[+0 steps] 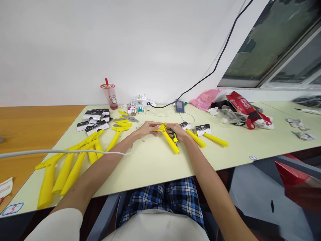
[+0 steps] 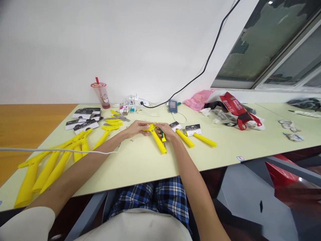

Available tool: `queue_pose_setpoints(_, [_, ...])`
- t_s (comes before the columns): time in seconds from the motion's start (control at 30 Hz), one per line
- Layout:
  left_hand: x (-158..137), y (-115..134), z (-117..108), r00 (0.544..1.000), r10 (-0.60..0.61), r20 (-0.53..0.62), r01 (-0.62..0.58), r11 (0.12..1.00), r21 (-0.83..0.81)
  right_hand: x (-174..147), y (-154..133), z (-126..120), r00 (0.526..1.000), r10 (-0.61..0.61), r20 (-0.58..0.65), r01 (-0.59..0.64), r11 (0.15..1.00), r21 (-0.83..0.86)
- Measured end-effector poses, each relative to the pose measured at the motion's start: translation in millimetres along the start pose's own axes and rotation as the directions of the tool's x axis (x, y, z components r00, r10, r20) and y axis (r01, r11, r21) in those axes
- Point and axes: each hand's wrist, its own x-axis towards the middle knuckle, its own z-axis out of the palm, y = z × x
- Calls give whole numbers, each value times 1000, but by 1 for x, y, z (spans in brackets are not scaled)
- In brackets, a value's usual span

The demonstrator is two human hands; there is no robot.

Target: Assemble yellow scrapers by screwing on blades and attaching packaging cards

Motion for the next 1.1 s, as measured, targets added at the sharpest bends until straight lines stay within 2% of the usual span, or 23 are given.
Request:
queue_pose_setpoints(0.53, [0,-1,-3,1000,-2,15,3,1000,-28,-5,-5,5,1000,-13,-4,13,1000,-26])
queue_pose_setpoints(1.1, [-3,4,0,996,-83,15,84,995,-51,-5,-4,5,1000,-1,5,1,999,-50])
